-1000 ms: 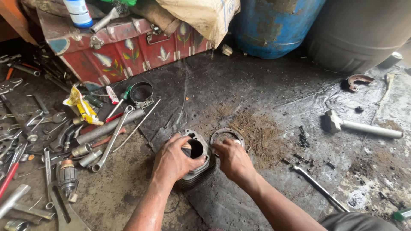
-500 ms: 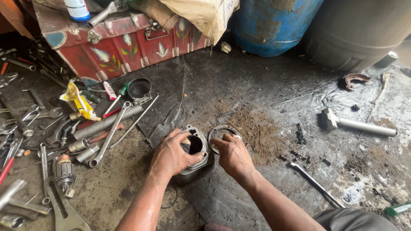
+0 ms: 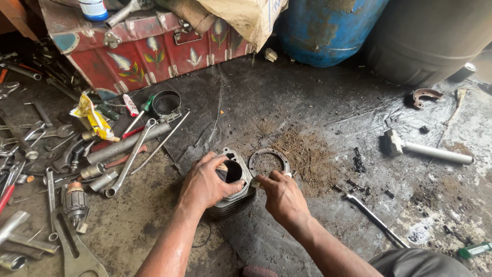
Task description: The person scrubs the surface of a metal engine cylinder head with a sanding block and a cloth. They repeatedly rub the edges and the top surface of the part to remove residue.
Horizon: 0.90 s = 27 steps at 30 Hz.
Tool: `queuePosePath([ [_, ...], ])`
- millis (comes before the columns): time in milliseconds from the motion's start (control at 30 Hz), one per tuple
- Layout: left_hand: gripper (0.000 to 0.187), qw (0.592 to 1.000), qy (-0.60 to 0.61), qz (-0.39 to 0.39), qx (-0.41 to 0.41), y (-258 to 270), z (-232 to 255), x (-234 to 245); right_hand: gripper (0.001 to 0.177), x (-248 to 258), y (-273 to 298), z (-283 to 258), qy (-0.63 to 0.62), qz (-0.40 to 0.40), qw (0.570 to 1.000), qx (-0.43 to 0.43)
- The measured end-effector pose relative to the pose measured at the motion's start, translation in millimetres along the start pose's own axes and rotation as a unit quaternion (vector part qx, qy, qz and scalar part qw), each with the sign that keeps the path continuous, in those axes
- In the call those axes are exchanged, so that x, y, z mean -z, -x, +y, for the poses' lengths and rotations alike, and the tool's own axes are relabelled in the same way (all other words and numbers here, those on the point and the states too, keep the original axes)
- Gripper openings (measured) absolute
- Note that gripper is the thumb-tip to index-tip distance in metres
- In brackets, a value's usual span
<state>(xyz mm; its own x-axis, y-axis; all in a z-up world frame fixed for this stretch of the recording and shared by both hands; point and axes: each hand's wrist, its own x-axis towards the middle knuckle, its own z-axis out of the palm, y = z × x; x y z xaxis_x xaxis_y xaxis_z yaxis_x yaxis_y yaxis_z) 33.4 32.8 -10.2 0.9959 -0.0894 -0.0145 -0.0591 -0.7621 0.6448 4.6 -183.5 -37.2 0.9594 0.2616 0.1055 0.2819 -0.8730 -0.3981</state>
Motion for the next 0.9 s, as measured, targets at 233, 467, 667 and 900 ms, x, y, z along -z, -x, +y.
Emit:
queuePosePath([
  [233, 0.085, 0.999, -0.020, 0.033, -0.033, -1, -3, -1, 0.047, 4, 3, -8, -0.011, -0.030, 0.998, -0.051],
  [467, 0.087, 1.000, -0.014, 0.013, -0.010, 0, -6, -5, 0.040, 7, 14, -10, -0.017, -0.004, 0.999, -0.030],
  [667, 0.086, 1.000, -0.009, 0.019, -0.017, 0, -4, -5, 0.045, 3, 21, -11, -0.014, 0.009, 1.000, -0.025],
  [900, 0.085, 1.000, -0.012, 0.018, -0.015, -1, -3, -2, 0.034, -4, 22, -37, -0.077, -0.043, 0.987, -0.136],
])
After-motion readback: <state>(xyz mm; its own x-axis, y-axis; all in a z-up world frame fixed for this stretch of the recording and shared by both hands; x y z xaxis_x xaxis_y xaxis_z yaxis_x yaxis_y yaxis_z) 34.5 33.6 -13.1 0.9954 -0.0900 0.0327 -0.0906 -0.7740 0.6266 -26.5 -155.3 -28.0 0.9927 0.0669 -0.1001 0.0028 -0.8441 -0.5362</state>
